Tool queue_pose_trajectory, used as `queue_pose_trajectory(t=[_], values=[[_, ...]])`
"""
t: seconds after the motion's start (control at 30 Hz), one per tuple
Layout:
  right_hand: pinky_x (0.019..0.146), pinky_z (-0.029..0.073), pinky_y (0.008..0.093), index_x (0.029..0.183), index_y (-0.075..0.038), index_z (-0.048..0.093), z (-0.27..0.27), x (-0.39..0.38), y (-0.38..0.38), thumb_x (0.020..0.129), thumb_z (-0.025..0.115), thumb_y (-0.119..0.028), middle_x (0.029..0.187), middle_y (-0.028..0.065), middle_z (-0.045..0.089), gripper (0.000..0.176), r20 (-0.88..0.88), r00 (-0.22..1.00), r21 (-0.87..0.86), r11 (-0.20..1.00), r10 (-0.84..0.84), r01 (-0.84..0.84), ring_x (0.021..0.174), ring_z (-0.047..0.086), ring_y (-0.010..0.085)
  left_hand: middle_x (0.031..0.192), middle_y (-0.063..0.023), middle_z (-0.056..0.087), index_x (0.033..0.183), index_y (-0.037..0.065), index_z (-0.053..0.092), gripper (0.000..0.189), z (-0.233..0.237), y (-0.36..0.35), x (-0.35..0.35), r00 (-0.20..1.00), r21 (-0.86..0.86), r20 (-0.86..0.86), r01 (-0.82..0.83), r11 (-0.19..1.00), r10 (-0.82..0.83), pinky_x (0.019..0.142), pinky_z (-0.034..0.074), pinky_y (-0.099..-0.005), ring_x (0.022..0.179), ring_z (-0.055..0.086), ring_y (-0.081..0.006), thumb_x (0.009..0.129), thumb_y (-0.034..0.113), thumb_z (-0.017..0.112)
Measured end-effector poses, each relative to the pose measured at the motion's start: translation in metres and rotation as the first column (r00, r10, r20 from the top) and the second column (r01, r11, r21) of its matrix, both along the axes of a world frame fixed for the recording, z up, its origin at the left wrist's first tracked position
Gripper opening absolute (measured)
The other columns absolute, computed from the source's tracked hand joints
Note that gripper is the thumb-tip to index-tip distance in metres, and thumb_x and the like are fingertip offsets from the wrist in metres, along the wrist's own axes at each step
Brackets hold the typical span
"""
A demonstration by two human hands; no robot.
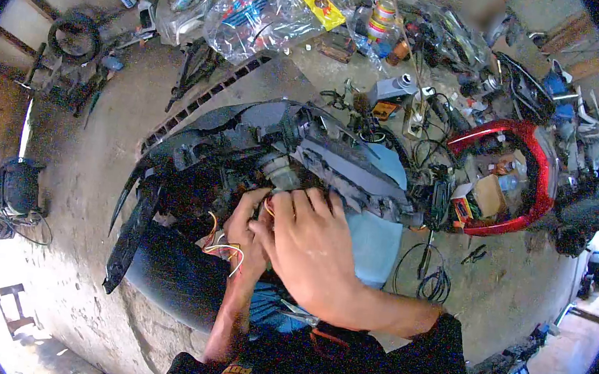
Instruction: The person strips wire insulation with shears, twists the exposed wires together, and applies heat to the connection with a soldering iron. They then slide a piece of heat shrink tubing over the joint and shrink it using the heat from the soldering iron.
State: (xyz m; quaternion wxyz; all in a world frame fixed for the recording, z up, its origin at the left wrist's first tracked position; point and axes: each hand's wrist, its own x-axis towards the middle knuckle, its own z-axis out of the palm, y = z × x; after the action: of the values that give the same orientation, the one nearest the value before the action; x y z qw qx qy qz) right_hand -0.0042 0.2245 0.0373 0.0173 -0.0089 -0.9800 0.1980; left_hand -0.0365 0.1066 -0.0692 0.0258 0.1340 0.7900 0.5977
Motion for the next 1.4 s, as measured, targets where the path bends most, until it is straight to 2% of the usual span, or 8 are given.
queue_pose_trajectory(t=[0.17, 0.47, 0.8, 0.97, 1.13, 1.17, 1.23, 1.4], values=[[0.065, 0.052, 0.0483, 0.094, -0.001, 0.058, -0.035, 0.000, 0.003, 0.100, 0.057, -0.020, 0.075, 0.0198, 0.065, 0.021, -0.086, 0.994, -0.207, 0.977, -0.060, 0.041, 0.069, 0.065, 0.0414, 0.103, -0.0148, 0.070, 0.113, 0.000, 0.065, 0.017, -0.003, -0.001, 0.002, 0.991, 0.034, 0.130, -0.032, 0.999, 0.027, 0.081, 0.053, -0.0353, 0.092, 0.068, -0.0250, 0.099, 0.007, 0.060], [0.059, 0.048, 0.0405, 0.096, 0.001, 0.062, -0.039, 0.009, 0.016, 0.103, 0.057, -0.020, 0.074, 0.0208, 0.062, 0.023, 0.180, 0.959, -0.691, 0.666, -0.221, 0.283, 0.065, 0.060, 0.0406, 0.081, 0.0040, 0.061, 0.103, 0.004, 0.066, 0.009, -0.010, 0.005, 0.000, 0.927, 0.339, 0.372, -0.091, 0.937, -0.045, 0.064, 0.041, -0.0208, 0.072, 0.050, -0.0023, 0.099, 0.011, 0.065], [0.059, 0.052, 0.0452, 0.108, -0.005, 0.062, -0.038, 0.016, 0.015, 0.102, 0.056, -0.022, 0.073, 0.0198, 0.064, 0.019, 0.218, 0.963, -0.697, 0.665, -0.158, 0.267, 0.067, 0.065, 0.0426, 0.093, -0.0002, 0.064, 0.109, 0.004, 0.065, 0.014, -0.013, 0.004, 0.000, 0.857, 0.281, 0.515, -0.135, 0.950, -0.030, 0.072, 0.045, -0.0232, 0.083, 0.056, -0.0084, 0.099, 0.012, 0.061], [0.084, 0.053, 0.0495, 0.116, 0.002, 0.062, -0.029, 0.037, 0.021, 0.101, 0.058, -0.025, 0.113, 0.0243, 0.063, 0.031, 0.045, 0.991, -0.619, 0.775, -0.127, 0.127, 0.101, 0.063, 0.0432, 0.103, -0.0058, 0.065, 0.119, 0.007, 0.060, 0.022, -0.031, 0.005, 0.006, 0.914, 0.402, 0.406, -0.184, 0.897, 0.006, 0.079, 0.050, -0.0303, 0.090, 0.059, -0.0149, 0.100, 0.018, 0.060], [0.087, 0.053, 0.0400, 0.110, -0.001, 0.067, 0.006, 0.075, 0.071, 0.096, 0.063, -0.014, 0.108, 0.0173, 0.069, 0.019, 0.007, 0.968, -0.686, 0.703, -0.251, 0.187, 0.099, 0.068, 0.0319, 0.108, -0.0069, 0.063, 0.117, 0.007, 0.059, 0.024, -0.033, 0.008, 0.007, 0.833, 0.456, 0.549, -0.364, 0.812, 0.065, 0.075, 0.053, -0.0276, 0.092, 0.063, -0.0171, 0.097, 0.021, 0.061], [0.086, 0.053, 0.0391, 0.103, -0.002, 0.069, -0.009, 0.086, 0.090, 0.094, 0.063, -0.006, 0.103, 0.0145, 0.070, 0.011, -0.210, 0.918, -0.638, 0.759, -0.337, 0.133, 0.092, 0.068, 0.0279, 0.108, -0.0075, 0.063, 0.117, 0.007, 0.059, 0.025, -0.029, 0.007, 0.007, 0.853, 0.446, 0.519, -0.321, 0.835, 0.050, 0.076, 0.053, -0.0283, 0.093, 0.063, -0.0177, 0.096, 0.021, 0.061], [0.075, 0.055, 0.0338, 0.105, -0.001, 0.067, -0.045, 0.105, 0.108, 0.100, 0.056, -0.007, 0.095, 0.0099, 0.068, 0.014, -0.047, 0.654, -0.871, 0.352, -0.755, 0.344, 0.082, 0.068, 0.0183, 0.107, -0.0082, 0.063, 0.117, 0.007, 0.058, 0.026, -0.023, 0.009, 0.006, 0.869, 0.430, 0.491, -0.306, 0.849, 0.064, 0.075, 0.054, -0.0288, 0.093, 0.063, -0.0183, 0.096, 0.022, 0.060], [0.064, 0.051, 0.0270, 0.111, 0.000, 0.065, -0.189, 0.212, 0.211, 0.101, 0.054, -0.011, 0.087, 0.0066, 0.065, 0.018, 0.020, 0.270, -0.506, 0.223, -0.963, 0.833, 0.074, 0.064, 0.0118, 0.106, -0.0105, 0.064, 0.118, 0.010, 0.057, 0.024, -0.021, 0.008, 0.004, 0.822, 0.435, 0.564, -0.379, 0.817, 0.082, 0.067, 0.058, -0.0320, 0.087, 0.065, -0.0213, 0.099, 0.024, 0.058]])
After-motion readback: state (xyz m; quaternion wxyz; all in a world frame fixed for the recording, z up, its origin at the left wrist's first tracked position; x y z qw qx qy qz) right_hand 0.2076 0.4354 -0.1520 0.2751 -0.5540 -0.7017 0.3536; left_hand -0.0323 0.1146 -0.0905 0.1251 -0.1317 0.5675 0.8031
